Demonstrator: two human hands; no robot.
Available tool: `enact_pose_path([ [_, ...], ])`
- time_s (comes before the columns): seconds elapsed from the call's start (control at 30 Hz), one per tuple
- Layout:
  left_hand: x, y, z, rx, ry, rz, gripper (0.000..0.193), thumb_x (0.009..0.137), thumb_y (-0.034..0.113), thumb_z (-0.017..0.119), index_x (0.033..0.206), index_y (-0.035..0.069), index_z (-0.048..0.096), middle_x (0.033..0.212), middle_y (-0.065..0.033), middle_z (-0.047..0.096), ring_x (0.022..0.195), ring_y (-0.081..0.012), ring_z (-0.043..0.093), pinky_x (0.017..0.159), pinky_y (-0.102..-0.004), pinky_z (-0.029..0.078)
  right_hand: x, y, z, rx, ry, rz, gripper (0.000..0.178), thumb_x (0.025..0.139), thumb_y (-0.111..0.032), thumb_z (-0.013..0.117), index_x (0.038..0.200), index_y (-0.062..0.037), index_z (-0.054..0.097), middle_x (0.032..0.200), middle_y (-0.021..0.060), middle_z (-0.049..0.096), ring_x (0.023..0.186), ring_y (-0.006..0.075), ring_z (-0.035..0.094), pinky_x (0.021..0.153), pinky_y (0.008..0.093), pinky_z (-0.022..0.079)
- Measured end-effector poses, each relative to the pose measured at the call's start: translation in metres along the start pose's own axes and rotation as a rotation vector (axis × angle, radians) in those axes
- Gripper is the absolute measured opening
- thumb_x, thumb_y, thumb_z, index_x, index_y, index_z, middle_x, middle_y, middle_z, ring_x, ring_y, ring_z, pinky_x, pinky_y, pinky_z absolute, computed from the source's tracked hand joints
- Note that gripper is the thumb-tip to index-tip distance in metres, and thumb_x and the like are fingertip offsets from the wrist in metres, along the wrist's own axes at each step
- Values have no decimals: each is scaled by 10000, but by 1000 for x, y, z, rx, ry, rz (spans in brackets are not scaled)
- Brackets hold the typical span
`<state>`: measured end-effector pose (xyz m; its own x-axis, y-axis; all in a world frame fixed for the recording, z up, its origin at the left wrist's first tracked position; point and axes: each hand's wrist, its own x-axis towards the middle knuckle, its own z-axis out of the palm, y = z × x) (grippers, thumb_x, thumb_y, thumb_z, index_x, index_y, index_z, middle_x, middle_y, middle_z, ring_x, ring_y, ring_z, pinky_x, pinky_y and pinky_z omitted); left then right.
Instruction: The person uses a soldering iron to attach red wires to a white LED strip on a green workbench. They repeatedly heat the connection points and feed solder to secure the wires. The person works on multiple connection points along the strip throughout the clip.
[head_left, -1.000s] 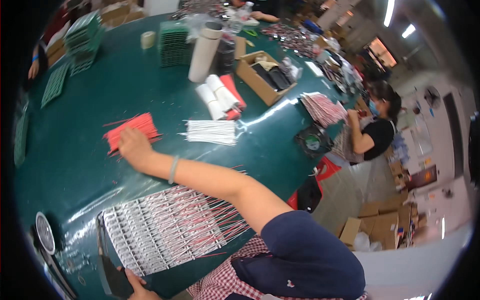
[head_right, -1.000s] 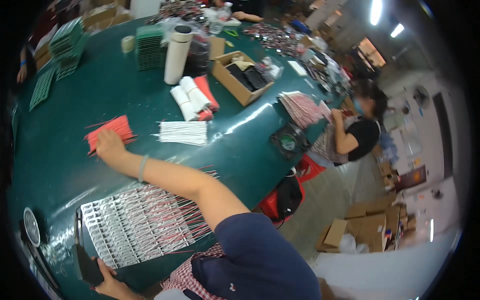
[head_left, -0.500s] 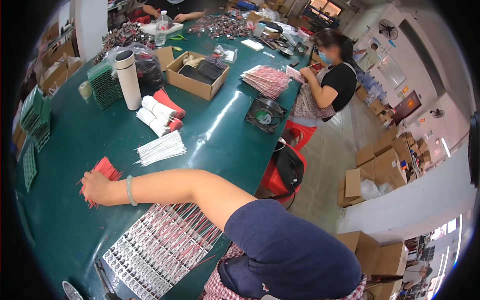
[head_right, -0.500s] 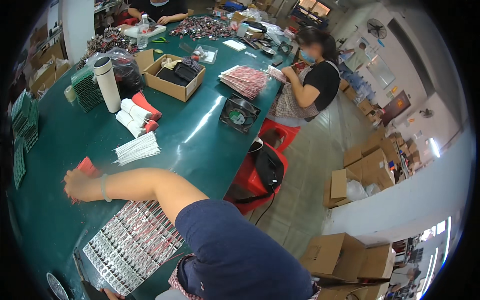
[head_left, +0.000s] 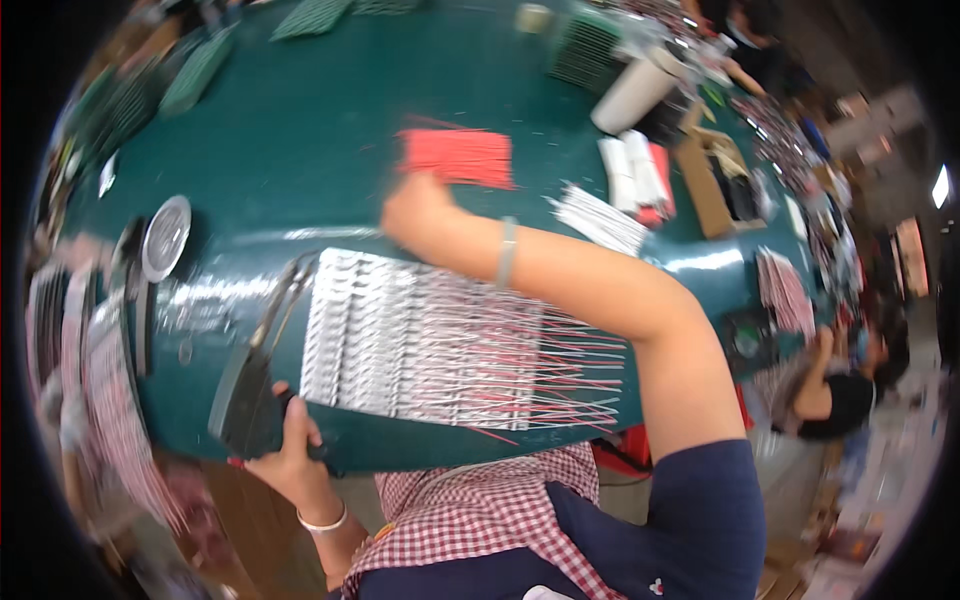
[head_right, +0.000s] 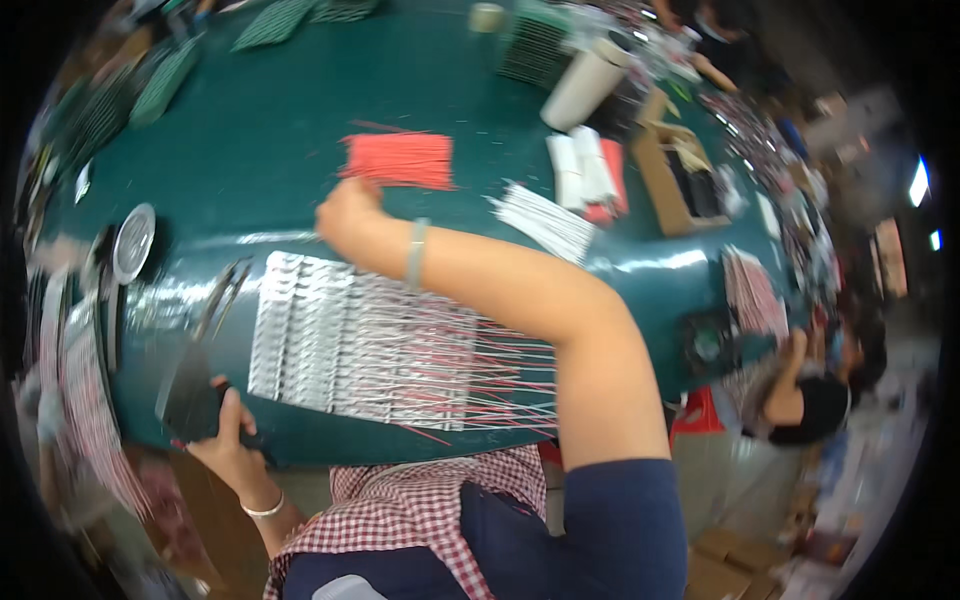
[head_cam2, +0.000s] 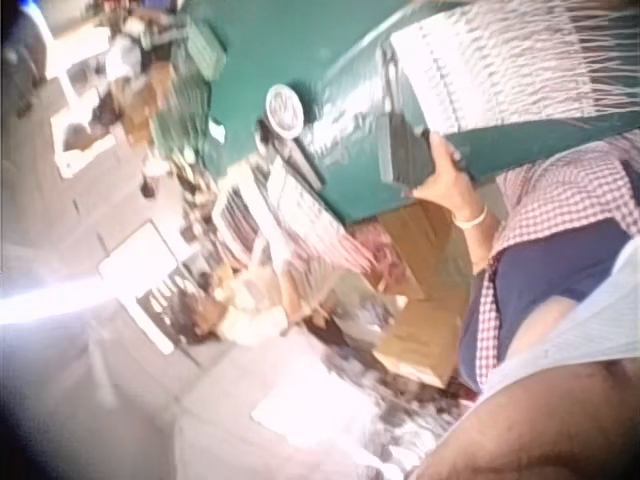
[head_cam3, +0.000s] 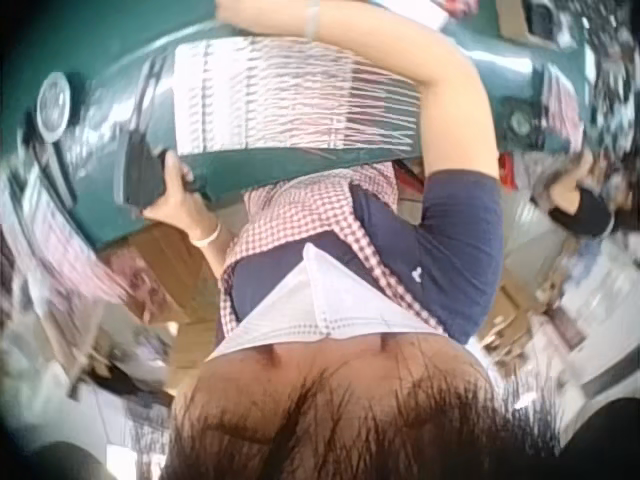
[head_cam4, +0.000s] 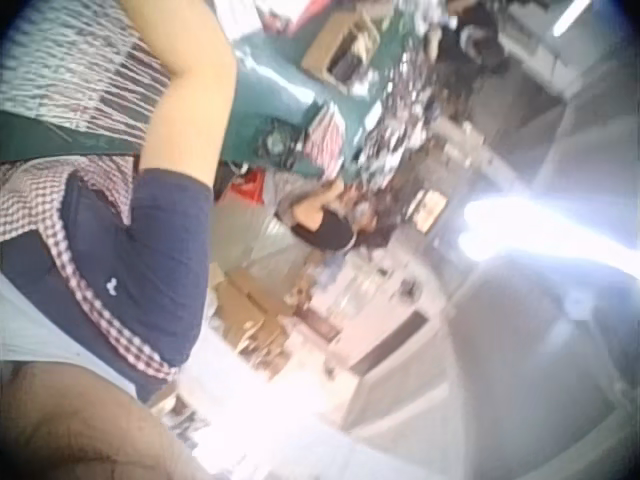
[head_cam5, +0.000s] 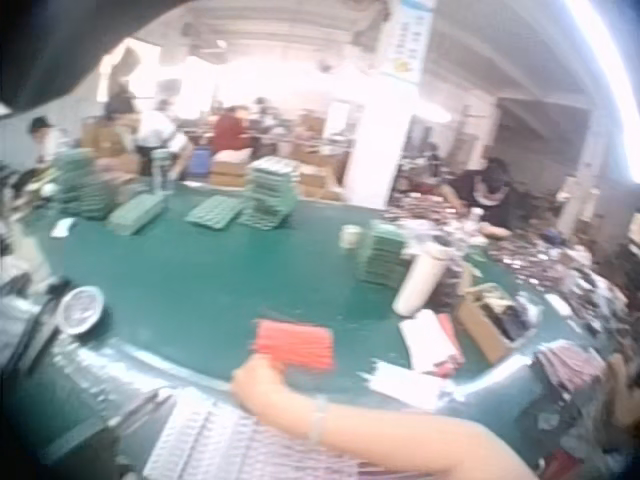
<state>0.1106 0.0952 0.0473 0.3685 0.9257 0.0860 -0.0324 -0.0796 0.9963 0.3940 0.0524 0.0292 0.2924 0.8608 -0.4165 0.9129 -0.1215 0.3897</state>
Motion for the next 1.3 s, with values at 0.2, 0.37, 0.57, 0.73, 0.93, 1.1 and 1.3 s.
enact_pose_path([
  [0.2,2,0,-15,-182,9,-139,388,818,-76,659,1195,-73,571,1020,-182,672,519,-122,517,433,-243,413,-29,-6,8,169,313,154,152,754,-96,699,894,-107,756,898,50,685,904,229,644,638,373,515],
  [0.37,-1,-10,-17,-163,-75,-212,399,796,-85,708,1180,-60,603,1043,-142,675,640,-127,608,503,-237,487,-47,-36,30,613,795,187,232,707,42,617,905,-51,697,888,92,614,886,285,586,690,379,496],
  [0.57,0,-16,-4,-27,-117,-257,334,799,-48,749,1119,-45,652,997,-101,698,698,-98,624,527,-227,500,-43,-67,50,859,931,225,194,770,55,654,931,-35,715,874,94,646,814,274,604,683,381,508],
  [0.73,1,-30,6,72,-164,-160,244,799,-59,731,1035,-42,671,852,-67,673,568,-77,550,453,-214,403,-41,-74,53,827,961,207,241,728,64,630,946,-16,695,892,97,631,828,269,601,690,371,514],
  [0.93,3,-36,13,163,-265,-43,216,788,-19,772,989,-15,693,859,-32,695,693,-92,617,616,-238,481,-40,-75,56,790,975,207,264,700,55,628,956,11,673,899,114,619,832,276,594,691,365,517],
  [1.1,3,-40,14,214,-299,-114,183,787,5,785,941,-29,692,858,-25,697,729,-86,620,656,-241,479,-39,-75,56,785,974,212,270,690,60,629,953,16,672,898,117,616,828,277,593,683,365,518],
  [1.3,3,-40,19,218,-297,-158,188,782,11,793,942,-20,699,882,-14,703,740,-83,627,678,-242,482,-39,-75,56,775,981,222,265,682,59,634,942,21,672,898,121,615,828,279,593,681,366,519],
])
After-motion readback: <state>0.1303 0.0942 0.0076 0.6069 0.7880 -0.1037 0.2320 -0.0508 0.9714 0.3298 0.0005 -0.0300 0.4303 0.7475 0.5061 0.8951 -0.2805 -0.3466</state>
